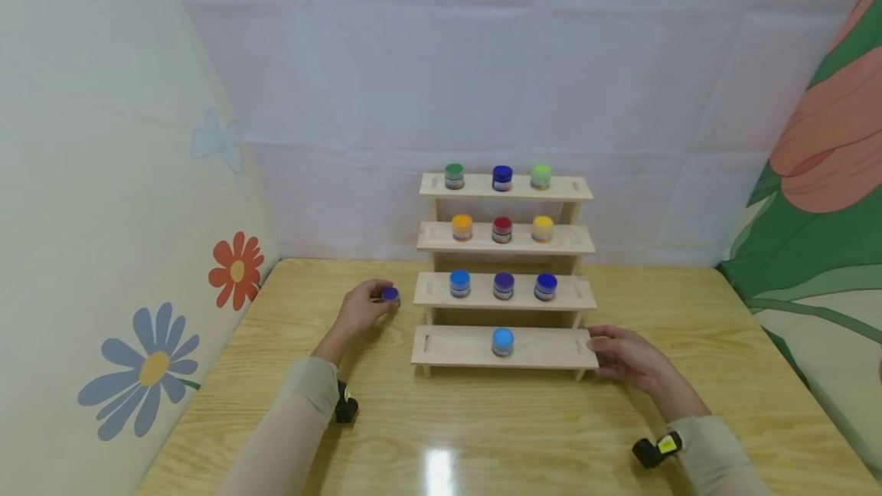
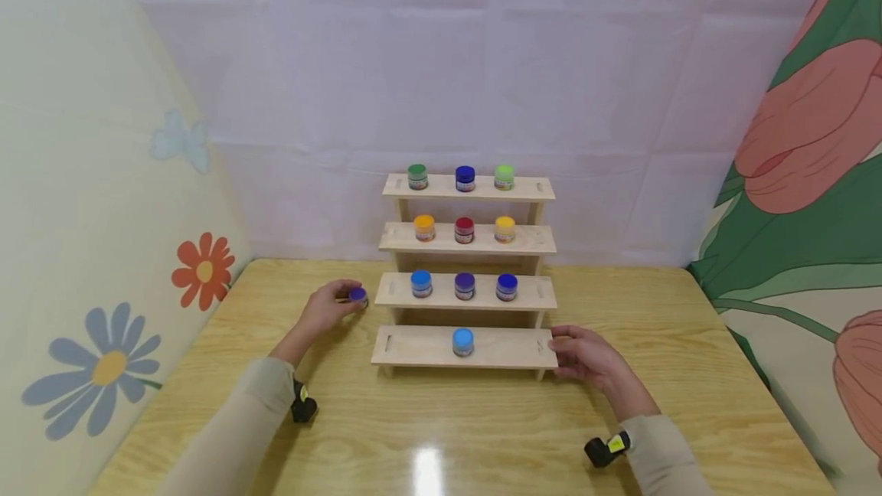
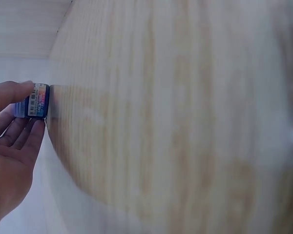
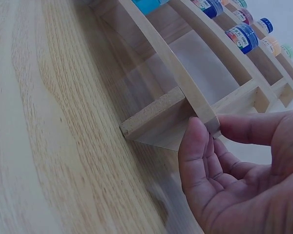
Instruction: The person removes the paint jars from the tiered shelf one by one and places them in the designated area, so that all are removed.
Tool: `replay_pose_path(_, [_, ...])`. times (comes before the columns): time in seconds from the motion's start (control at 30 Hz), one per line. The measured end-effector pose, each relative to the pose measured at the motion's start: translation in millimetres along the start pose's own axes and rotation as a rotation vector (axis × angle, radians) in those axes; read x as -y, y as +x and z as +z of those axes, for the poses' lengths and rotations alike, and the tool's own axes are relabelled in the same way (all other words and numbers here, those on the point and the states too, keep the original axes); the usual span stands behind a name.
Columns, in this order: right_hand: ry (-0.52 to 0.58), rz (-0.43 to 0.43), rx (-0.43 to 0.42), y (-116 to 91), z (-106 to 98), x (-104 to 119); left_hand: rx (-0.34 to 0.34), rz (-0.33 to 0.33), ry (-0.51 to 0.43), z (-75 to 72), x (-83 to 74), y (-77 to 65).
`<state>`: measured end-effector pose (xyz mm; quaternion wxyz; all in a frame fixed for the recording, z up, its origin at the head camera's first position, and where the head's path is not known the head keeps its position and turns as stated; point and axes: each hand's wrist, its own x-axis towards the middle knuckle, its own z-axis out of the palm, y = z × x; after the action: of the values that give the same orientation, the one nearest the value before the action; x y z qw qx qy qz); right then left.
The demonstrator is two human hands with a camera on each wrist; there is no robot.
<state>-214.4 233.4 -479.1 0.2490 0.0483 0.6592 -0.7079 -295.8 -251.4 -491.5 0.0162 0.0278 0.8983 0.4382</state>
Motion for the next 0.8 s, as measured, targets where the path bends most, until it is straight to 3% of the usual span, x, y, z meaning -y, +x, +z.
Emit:
replay_pose_path(0.43, [-0.011, 0.009, -0.005, -0.7, 0.7, 1.1, -0.029, 0.040, -0.049, -11.2, -13.9, -14.6])
replay_pose_path(0.8, [-0.009, 0.006, -0.002, -0.8, 1.4, 0.8, -0.080, 0.198, -0.074, -16.9, -49.0, -49.9])
